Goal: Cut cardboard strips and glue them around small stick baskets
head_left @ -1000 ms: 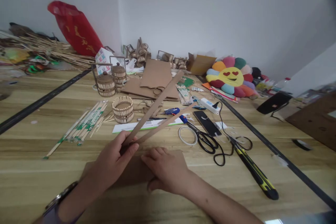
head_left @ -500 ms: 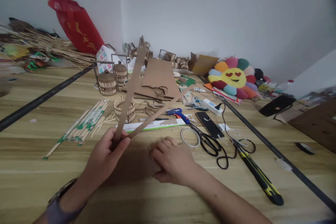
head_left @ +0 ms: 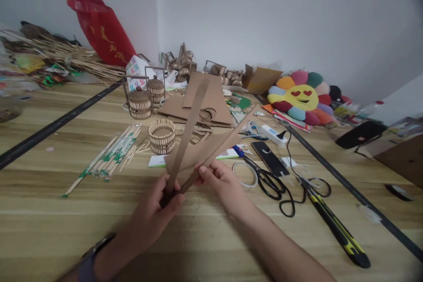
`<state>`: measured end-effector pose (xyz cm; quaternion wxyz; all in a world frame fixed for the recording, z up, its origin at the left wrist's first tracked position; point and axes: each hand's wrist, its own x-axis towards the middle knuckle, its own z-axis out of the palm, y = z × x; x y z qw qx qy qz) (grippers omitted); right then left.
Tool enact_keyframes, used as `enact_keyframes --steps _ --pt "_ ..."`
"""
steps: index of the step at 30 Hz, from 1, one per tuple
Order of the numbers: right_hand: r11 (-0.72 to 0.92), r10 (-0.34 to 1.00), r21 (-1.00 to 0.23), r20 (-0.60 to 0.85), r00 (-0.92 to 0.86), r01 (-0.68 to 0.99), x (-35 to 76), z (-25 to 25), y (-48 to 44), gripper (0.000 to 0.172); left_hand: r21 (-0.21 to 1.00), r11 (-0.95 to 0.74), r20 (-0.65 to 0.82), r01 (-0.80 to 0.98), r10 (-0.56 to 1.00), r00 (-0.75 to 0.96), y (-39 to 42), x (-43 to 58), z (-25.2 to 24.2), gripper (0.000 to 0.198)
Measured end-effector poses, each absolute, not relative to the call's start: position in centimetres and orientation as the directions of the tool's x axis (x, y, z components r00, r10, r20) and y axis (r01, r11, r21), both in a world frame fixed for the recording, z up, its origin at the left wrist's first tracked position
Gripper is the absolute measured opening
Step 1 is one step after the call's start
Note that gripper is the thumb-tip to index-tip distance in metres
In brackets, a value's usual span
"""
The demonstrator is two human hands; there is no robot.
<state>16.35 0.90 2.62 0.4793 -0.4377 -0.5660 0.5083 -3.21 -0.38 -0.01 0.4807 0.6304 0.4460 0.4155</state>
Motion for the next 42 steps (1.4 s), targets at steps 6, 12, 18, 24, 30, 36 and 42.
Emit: enact_keyframes --steps 6,12,18,24,30,36,42 --pt "0.008 0.997 -0.968 0.026 -0.069 -0.250 17.1 3.2 1.0 0.029 0.960 0.234 -0.175 -0.153 0.930 0.324 0.4 -3.1 -0.2 0.062" --pt "-0.005 1.000 -0.985 -0.005 -0.004 -0.170 17.1 1.5 0.6 0.037 0.917 0.341 -0.205 -0.209 0.850 0.486 0.0 -2.8 -1.3 0.060" --pt "0.004 0.989 -0.999 -0.003 -0.150 0.041 16.8 1.9 0.0 0.048 0.972 0.233 -0.204 0.039 0.745 0.635 -1.5 -1.6 -2.1 0.064" --pt "-0.164 0.979 -0.979 -0.177 -0.100 0.124 19.3 1.9 1.0 0.051 0.828 -0.359 0.159 0.432 0.888 0.432 1.5 -3.7 -0.8 0.040" --pt "-0.252 0.957 -0.916 -0.283 -0.058 0.313 21.5 -0.4 2.4 0.045 0.226 -0.548 0.625 0.805 0.715 0.311 7.7 -7.3 -0.3 0.028" --pt "-0.289 0.933 -0.854 -0.353 -0.073 0.432 20.7 -1.8 2.7 0.037 0.109 -0.484 0.697 0.868 0.659 0.281 10.5 -6.8 -2.0 0.047" --pt "-0.248 0.921 -0.796 -0.371 -0.121 0.553 20.2 -1.3 1.9 0.035 0.347 -0.515 0.688 0.784 0.708 0.161 12.8 -7.6 -5.0 0.089"
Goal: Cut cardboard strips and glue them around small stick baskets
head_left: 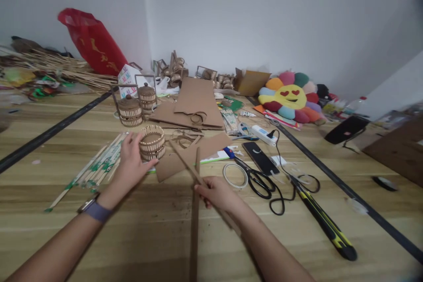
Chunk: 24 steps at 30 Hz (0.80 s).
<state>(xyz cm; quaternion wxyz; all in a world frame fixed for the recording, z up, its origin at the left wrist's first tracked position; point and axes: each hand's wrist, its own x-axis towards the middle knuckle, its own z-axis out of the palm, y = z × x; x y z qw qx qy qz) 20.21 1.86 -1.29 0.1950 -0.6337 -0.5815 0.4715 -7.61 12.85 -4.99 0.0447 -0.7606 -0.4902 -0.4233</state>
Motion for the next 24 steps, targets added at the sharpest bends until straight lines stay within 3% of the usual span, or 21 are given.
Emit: enact_keyframes --steps 3,7,9,13,24 --pt "-0.109 0.941 -0.726 -0.296 -0.165 0.679 20.0 -0.2 1.0 0.041 0.436 -0.524 0.681 0.732 0.723 0.112 13.5 -8.3 -6.1 0.097" --pt "0.096 0.987 -0.385 -0.083 -0.138 0.918 21.2 1.4 1.0 0.029 0.441 -0.529 0.656 0.725 0.741 0.142 13.2 -8.6 -6.8 0.094" --pt "0.016 1.000 -0.276 0.009 -0.014 0.961 23.0 1.7 1.8 0.023 0.431 -0.527 0.650 0.733 0.744 0.153 12.9 -8.5 -6.8 0.092" --pt "-0.188 0.971 -0.156 0.118 0.208 0.970 27.8 1.1 4.3 0.032 0.421 -0.528 0.669 0.737 0.730 0.141 12.5 -8.0 -6.9 0.090" --pt "-0.141 0.985 0.019 0.107 0.138 0.990 30.3 -0.3 7.0 0.029 0.357 -0.520 0.715 0.776 0.687 0.131 11.8 -7.8 -6.6 0.086"
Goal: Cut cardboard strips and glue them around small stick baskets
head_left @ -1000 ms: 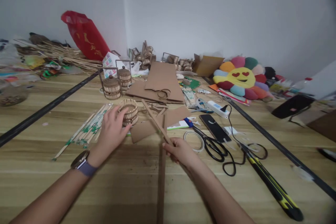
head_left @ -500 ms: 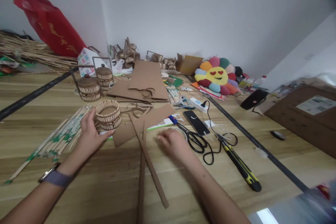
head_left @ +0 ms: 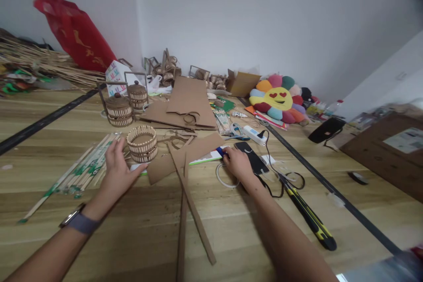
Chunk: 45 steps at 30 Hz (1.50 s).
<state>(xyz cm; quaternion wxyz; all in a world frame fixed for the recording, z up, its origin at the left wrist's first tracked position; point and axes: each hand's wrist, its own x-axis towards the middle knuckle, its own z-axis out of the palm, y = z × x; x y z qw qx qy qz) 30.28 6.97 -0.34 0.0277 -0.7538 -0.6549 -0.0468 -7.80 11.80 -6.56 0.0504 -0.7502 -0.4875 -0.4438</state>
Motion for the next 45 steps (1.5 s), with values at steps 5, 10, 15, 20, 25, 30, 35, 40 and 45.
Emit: enact_keyframes --steps 5,10,15,20,25,30,35,40,45 --pt "-0.124 0.988 0.099 0.102 0.114 0.987 30.3 -0.2 7.7 0.023 0.206 -0.531 0.795 0.822 0.580 0.176 10.3 -6.5 -5.2 0.073" --pt "-0.112 0.988 0.140 0.121 0.095 0.984 30.0 -0.7 7.4 0.027 0.070 -0.671 0.709 0.738 0.554 0.436 9.1 -5.3 -5.4 0.048" --pt "-0.112 0.988 0.156 0.121 0.094 0.981 29.8 -0.8 7.3 0.029 0.106 -0.708 0.611 0.698 0.600 0.517 9.3 -5.1 -6.5 0.048" --pt "-0.151 0.985 0.167 0.110 0.134 0.974 28.5 1.1 7.2 0.026 0.177 -0.685 0.484 0.706 0.685 0.544 9.5 -4.9 -7.3 0.055" --pt "-0.081 0.994 0.116 0.081 0.072 0.990 21.3 2.4 3.4 0.035 0.201 -0.663 0.458 0.721 0.714 0.530 9.2 -4.4 -7.3 0.052" --pt "0.080 0.981 -0.072 -0.170 -0.092 0.994 15.0 1.2 -0.1 0.051 0.240 -0.644 0.448 0.727 0.738 0.505 9.3 -3.9 -6.5 0.046" --pt "0.035 0.973 -0.131 -0.224 -0.064 0.991 15.7 1.2 -0.2 0.067 0.266 -0.626 0.437 0.732 0.756 0.488 9.8 -3.9 -5.9 0.036" --pt "0.140 0.988 -0.093 -0.056 -0.146 0.986 20.5 2.8 -0.6 0.070 0.320 -0.632 0.453 0.706 0.756 0.472 10.1 -5.7 -4.9 0.034" --pt "0.289 0.945 0.005 0.158 -0.286 0.957 24.9 3.7 -1.8 0.062 0.355 -0.709 0.440 0.610 0.702 0.560 9.8 -9.2 -4.3 0.028"
